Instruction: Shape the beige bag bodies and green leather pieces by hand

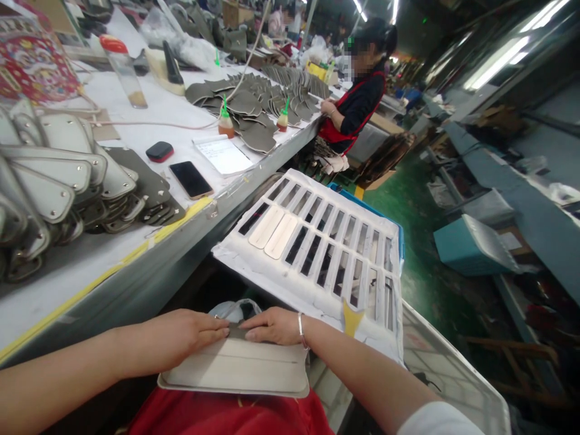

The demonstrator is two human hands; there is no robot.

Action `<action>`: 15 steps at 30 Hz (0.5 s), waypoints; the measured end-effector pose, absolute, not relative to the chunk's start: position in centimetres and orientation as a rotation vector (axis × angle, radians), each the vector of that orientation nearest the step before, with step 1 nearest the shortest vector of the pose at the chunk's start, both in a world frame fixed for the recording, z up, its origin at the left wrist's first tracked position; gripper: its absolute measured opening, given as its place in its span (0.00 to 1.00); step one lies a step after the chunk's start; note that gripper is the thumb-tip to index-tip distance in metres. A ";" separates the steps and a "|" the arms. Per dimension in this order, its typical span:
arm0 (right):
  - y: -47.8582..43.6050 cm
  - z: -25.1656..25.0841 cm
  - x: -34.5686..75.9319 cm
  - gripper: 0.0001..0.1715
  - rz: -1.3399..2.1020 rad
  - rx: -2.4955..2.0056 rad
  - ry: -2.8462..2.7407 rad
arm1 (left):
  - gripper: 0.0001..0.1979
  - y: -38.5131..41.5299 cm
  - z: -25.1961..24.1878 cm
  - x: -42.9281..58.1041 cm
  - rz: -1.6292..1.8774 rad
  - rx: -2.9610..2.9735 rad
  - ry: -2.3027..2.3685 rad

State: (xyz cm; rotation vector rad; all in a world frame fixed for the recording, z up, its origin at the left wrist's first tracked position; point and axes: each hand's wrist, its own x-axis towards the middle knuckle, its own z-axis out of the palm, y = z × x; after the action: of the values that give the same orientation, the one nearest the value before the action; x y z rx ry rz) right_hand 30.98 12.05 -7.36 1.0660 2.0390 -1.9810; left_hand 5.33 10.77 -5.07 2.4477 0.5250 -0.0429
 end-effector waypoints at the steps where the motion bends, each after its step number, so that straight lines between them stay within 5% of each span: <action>1: 12.1 -7.4 30.7 0.21 -1.979 1.067 2.032 | 0.25 10.9 -4.9 4.9 -0.055 2.435 0.521; 15: 13.3 -7.0 25.6 0.22 -1.961 0.884 2.170 | 0.22 11.0 -4.4 2.7 -0.054 2.438 0.586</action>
State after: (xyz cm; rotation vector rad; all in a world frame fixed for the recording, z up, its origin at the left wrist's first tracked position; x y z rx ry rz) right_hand 25.65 13.27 -7.00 0.8842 2.1698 -1.9612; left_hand 2.75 10.98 -4.38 2.4384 0.5857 -0.0538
